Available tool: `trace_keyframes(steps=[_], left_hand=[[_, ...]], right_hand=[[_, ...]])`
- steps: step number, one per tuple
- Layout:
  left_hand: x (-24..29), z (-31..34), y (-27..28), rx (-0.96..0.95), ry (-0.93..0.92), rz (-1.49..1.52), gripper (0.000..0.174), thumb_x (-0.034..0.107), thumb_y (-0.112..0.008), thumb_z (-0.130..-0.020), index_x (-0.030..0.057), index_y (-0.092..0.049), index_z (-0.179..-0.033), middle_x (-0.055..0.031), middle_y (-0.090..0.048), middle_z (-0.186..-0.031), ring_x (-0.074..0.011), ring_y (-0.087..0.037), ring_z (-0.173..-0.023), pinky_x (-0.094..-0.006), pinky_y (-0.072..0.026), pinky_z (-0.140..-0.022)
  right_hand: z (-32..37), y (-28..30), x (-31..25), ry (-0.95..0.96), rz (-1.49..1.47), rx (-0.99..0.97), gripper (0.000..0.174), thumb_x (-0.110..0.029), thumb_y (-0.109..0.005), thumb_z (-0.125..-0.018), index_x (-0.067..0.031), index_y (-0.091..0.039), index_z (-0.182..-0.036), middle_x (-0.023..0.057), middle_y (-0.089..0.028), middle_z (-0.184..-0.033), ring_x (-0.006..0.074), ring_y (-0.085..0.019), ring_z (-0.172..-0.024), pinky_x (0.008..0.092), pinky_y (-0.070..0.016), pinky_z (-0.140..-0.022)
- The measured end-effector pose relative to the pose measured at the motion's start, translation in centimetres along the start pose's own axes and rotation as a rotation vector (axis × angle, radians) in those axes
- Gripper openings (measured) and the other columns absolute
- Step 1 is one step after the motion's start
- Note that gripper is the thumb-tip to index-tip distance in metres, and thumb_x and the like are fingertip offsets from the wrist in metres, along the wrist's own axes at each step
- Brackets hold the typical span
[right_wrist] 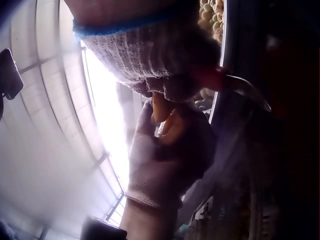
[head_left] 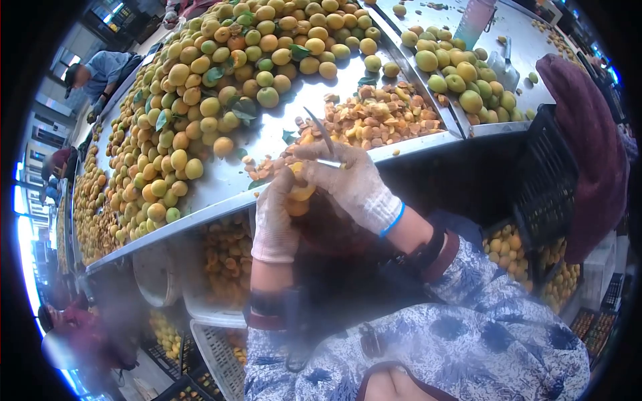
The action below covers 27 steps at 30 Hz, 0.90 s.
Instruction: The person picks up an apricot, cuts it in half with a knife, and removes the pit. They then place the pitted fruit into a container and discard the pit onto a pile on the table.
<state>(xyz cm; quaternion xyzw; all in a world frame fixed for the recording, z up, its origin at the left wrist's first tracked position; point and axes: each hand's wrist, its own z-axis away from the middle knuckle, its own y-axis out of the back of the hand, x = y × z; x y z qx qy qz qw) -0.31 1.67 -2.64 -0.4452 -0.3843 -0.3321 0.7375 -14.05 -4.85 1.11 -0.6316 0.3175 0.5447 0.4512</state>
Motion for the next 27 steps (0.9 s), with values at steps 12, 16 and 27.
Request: trace_keyframes(steps=[12, 16, 27], left_hand=[[-0.1, 1.1, -2.5, -0.002, 0.112, -0.21, 0.037, 0.037, -0.059, -0.086, 0.0029, -0.063, -0.099, -0.0054, -0.061, -0.088, -0.0134, -0.058, -0.068, -0.0235, -0.0417, -0.054], [-0.8, 1.3, -3.2, -0.069, 0.109, -0.132, 0.04, 0.038, -0.059, -0.086, 0.0018, -0.064, -0.102, -0.0036, -0.058, -0.083, -0.0123, -0.055, -0.067, -0.0227, -0.0406, -0.052], [-2.4, 1.6, -4.0, -0.005, -0.274, -0.524, 0.041, 0.038, -0.058, -0.094, -0.0018, -0.064, -0.102, -0.0005, -0.059, -0.081, -0.0088, -0.054, -0.077, -0.0236, -0.0448, -0.07]], right_hand=[[-1.0, 2.6, -3.7, 0.21, -0.619, 0.248, 0.027, -0.029, -0.052, -0.097, -0.005, -0.06, -0.089, -0.0019, -0.035, -0.058, 0.0116, -0.037, -0.041, 0.0279, -0.0341, -0.035], [-0.6, 2.3, -4.1, 0.208, -0.591, 0.277, 0.023, -0.025, -0.053, -0.096, -0.0047, -0.06, -0.087, 0.0006, -0.038, -0.055, 0.0141, -0.041, -0.038, 0.0285, -0.0356, -0.034], [0.2, 1.7, -3.2, 0.388, -0.351, 0.192, 0.018, -0.019, -0.054, -0.097, -0.0036, -0.06, -0.092, 0.0013, -0.054, -0.062, 0.0066, -0.045, -0.042, 0.0213, -0.0326, -0.038]])
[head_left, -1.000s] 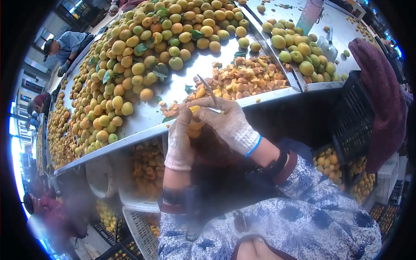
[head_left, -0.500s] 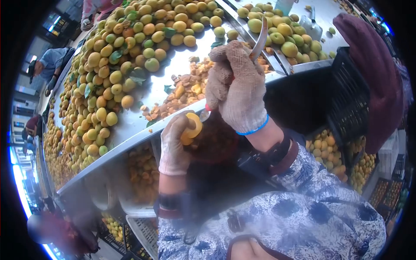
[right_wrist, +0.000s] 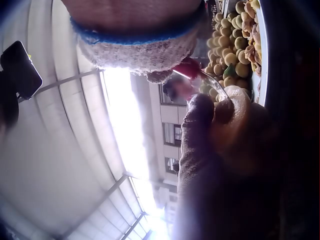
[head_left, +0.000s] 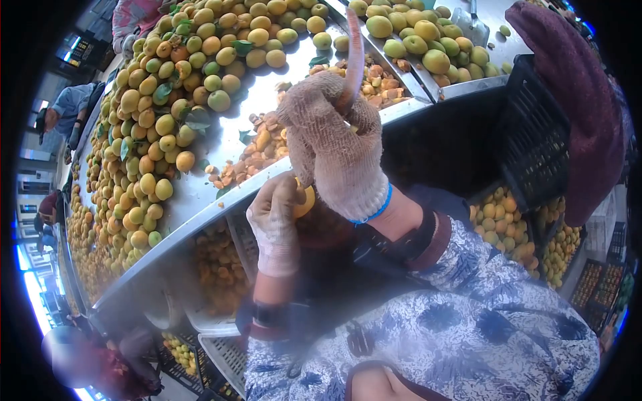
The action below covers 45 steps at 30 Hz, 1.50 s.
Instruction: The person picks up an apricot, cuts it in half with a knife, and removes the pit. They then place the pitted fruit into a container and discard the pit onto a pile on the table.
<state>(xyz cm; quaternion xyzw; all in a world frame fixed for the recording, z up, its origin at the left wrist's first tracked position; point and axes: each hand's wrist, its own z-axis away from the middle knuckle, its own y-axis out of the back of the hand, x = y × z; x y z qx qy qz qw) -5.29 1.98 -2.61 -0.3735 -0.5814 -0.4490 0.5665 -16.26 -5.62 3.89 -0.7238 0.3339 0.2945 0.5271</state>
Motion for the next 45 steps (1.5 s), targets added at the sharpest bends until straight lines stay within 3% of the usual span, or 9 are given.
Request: trace_keyframes(steps=[10, 25, 29, 32, 33, 35, 37, 43, 45], left_hand=[[0.1, 0.1, 0.2, -0.055, -0.046, 0.024, 0.046, 0.043, -0.055, -0.094, -0.0011, -0.065, -0.103, -0.0007, -0.059, -0.082, -0.0074, -0.052, -0.077, -0.0221, -0.042, -0.073], [-1.3, 0.1, -1.6, 0.117, 0.108, 0.548, 0.061, 0.061, -0.054, -0.088, 0.0037, -0.057, -0.11, -0.005, -0.061, -0.086, -0.0137, -0.06, -0.072, -0.0232, -0.049, -0.061], [1.1, -0.8, 0.2, 0.035, 0.358, 0.721, 0.07, 0.073, -0.046, -0.084, 0.0062, -0.057, -0.102, -0.0027, -0.052, -0.069, -0.0115, -0.046, -0.054, -0.0226, -0.0332, -0.044], [1.6, -1.2, 1.8, 0.002, 0.422, 0.611, 0.071, 0.073, -0.045, -0.085, 0.005, -0.059, -0.101, -0.0051, -0.056, -0.073, -0.0136, -0.054, -0.06, -0.0232, -0.0427, -0.05], [2.1, -1.2, 1.9, 0.016, 0.438, 0.535, 0.072, 0.073, -0.045, -0.085, 0.0046, -0.059, -0.101, -0.0061, -0.059, -0.076, -0.0146, -0.057, -0.064, -0.024, -0.0467, -0.054], [2.2, -1.5, 2.5, -0.049, 0.416, 0.602, 0.073, 0.072, -0.046, -0.084, 0.0043, -0.06, -0.108, -0.0081, -0.063, -0.094, -0.0186, -0.063, -0.083, -0.0296, -0.053, -0.071], [2.9, -1.3, 2.8, -0.076, 0.465, 0.58, 0.078, 0.073, -0.045, -0.084, 0.0028, -0.058, -0.115, -0.0095, -0.063, -0.103, -0.0209, -0.064, -0.092, -0.0327, -0.0536, -0.077], [0.9, -1.4, 4.1, -0.163, 0.437, 0.531, 0.083, 0.073, -0.043, -0.085, 0.0001, -0.054, -0.122, -0.0116, -0.062, -0.111, -0.0228, -0.063, -0.099, -0.0362, -0.053, -0.084], [1.2, -1.5, 3.8, -0.128, 0.409, 0.61, 0.08, 0.072, -0.045, -0.086, 0.0004, -0.054, -0.122, -0.0114, -0.062, -0.111, -0.0227, -0.063, -0.099, -0.0357, -0.0535, -0.084]], right_hand=[[-1.5, 0.8, -0.2, -0.409, -0.313, 0.135, 0.029, -0.034, -0.053, -0.096, -0.012, -0.055, -0.077, -0.0047, -0.033, -0.052, 0.0089, -0.033, -0.037, 0.0245, -0.0261, -0.035], [-2.6, 2.1, 1.8, -0.605, -0.715, 0.461, 0.03, -0.036, -0.054, -0.095, -0.0143, -0.051, -0.074, -0.0068, -0.028, -0.056, 0.0089, -0.025, -0.04, 0.0271, -0.0212, -0.037], [-3.1, 3.1, 0.0, -0.467, -0.567, 0.218, 0.023, -0.025, -0.054, -0.094, -0.0117, -0.052, -0.075, -0.0061, -0.027, -0.052, 0.0076, -0.026, -0.039, 0.0248, -0.0224, -0.036], [-2.3, 1.9, -1.7, -0.452, 0.065, -0.134, 0.014, -0.011, -0.061, -0.089, -0.0032, -0.064, -0.1, -0.0041, -0.048, -0.055, 0.0036, -0.04, -0.041, 0.0194, -0.0303, -0.037], [-2.0, 1.7, -2.3, -0.476, 0.376, -0.356, 0.024, -0.011, -0.066, -0.085, -0.0078, -0.066, -0.109, -0.0005, -0.06, -0.067, 0.0078, -0.055, -0.053, 0.0217, -0.043, -0.046], [-1.3, 1.4, 0.9, -0.097, 0.529, -0.64, 0.03, -0.017, -0.074, -0.075, -0.0084, -0.068, -0.103, 0.0081, -0.068, -0.083, 0.0194, -0.064, -0.068, 0.0304, -0.0527, -0.064], [-1.0, 2.1, 1.1, -0.239, 0.732, -0.857, 0.036, -0.022, -0.073, -0.073, -0.0068, -0.067, -0.104, 0.0122, -0.068, -0.09, 0.026, -0.066, -0.086, 0.0349, -0.0519, -0.079], [0.1, 1.2, 1.4, -0.224, 0.765, -0.88, 0.027, -0.018, -0.068, -0.076, -0.0051, -0.066, -0.1, 0.0158, -0.066, -0.091, 0.0344, -0.064, -0.086, 0.039, -0.0517, -0.076], [0.8, 1.0, 2.2, 0.045, 0.851, -0.84, 0.021, -0.014, -0.064, -0.079, -0.0052, -0.064, -0.098, 0.0154, -0.065, -0.09, 0.0358, -0.063, -0.085, 0.042, -0.0511, -0.074]])
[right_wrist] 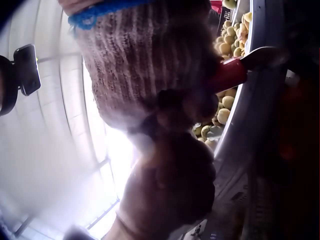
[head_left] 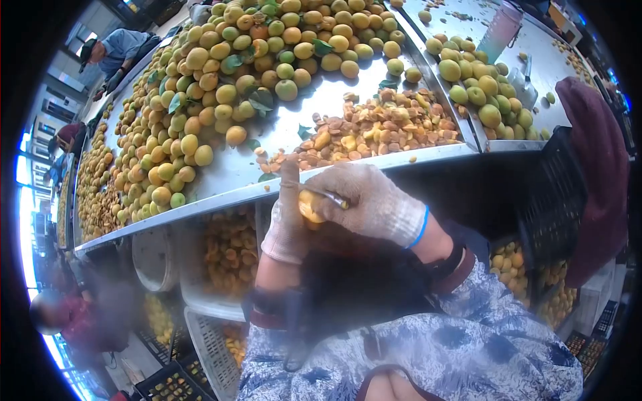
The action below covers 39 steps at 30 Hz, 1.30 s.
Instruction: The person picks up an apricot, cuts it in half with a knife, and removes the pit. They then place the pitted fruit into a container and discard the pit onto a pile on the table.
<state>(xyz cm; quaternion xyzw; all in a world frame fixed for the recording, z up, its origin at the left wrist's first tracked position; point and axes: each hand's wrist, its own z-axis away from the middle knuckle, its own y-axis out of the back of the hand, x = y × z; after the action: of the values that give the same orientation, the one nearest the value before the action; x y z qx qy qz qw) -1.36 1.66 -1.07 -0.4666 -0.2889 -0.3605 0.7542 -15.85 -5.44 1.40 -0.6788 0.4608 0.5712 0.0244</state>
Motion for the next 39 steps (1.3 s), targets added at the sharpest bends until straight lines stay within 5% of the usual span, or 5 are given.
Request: trace_keyframes(steps=[12, 15, 18, 28, 39], left_hand=[[-0.5, -0.3, -0.2, 0.221, -0.092, -0.455, 0.062, 0.061, -0.059, -0.085, -0.0001, -0.067, -0.089, -0.0074, -0.066, -0.085, -0.0138, -0.063, -0.082, -0.0263, -0.048, -0.067], [0.5, 0.2, -0.2, -0.041, -0.153, -0.382, 0.052, 0.052, -0.062, -0.088, 0.0007, -0.064, -0.096, -0.0038, -0.064, -0.085, -0.0111, -0.06, -0.078, -0.0256, -0.0473, -0.071], [1.7, 1.1, -0.5, -0.067, -0.121, -0.143, 0.041, 0.04, -0.064, -0.089, 0.0005, -0.064, -0.102, -0.0031, -0.063, -0.087, -0.0114, -0.059, -0.079, -0.0254, -0.0475, -0.072], [8.0, 8.9, 11.0, 0.744, -0.55, -0.348, 0.029, 0.023, -0.06, -0.088, 0.0033, -0.063, -0.108, -0.0064, -0.06, -0.09, -0.0143, -0.059, -0.074, -0.0255, -0.0479, -0.055], [-6.3, 35.8, 29.6, 1.248, 0.189, -0.579, 0.032, 0.029, -0.063, -0.087, 0.0039, -0.06, -0.106, -0.0064, -0.065, -0.09, -0.0226, -0.064, -0.075, -0.0321, -0.0523, -0.062]], right_hand=[[-0.1, -3.8, 1.0, -0.258, 0.083, 0.414, 0.011, -0.015, -0.062, -0.084, -0.0045, -0.059, -0.081, 0.0125, -0.06, -0.072, 0.0326, -0.062, -0.073, 0.0392, -0.05, -0.064], [-0.1, -1.6, 0.1, -0.854, -1.019, 0.45, 0.015, -0.015, -0.058, -0.09, -0.009, -0.057, -0.076, -0.0033, -0.049, -0.065, 0.006, -0.046, -0.051, 0.023, -0.0337, -0.042], [-1.3, -1.5, 0.5, -0.835, -1.478, 0.672, 0.005, -0.011, -0.059, -0.09, -0.0093, -0.056, -0.087, -0.004, -0.046, -0.065, 0.0057, -0.036, -0.046, 0.0222, -0.0271, -0.039], [-1.0, 0.2, 3.1, -0.756, -1.581, 0.712, 0.012, -0.016, -0.061, -0.09, -0.0078, -0.053, -0.089, 0.0006, -0.045, -0.069, 0.0104, -0.04, -0.049, 0.0273, -0.033, -0.044], [1.0, 1.8, 7.2, -0.707, -1.587, 0.455, 0.014, -0.016, -0.05, -0.096, -0.0025, -0.05, -0.094, 0.0034, -0.047, -0.073, 0.0124, -0.041, -0.057, 0.0262, -0.0334, -0.048]])
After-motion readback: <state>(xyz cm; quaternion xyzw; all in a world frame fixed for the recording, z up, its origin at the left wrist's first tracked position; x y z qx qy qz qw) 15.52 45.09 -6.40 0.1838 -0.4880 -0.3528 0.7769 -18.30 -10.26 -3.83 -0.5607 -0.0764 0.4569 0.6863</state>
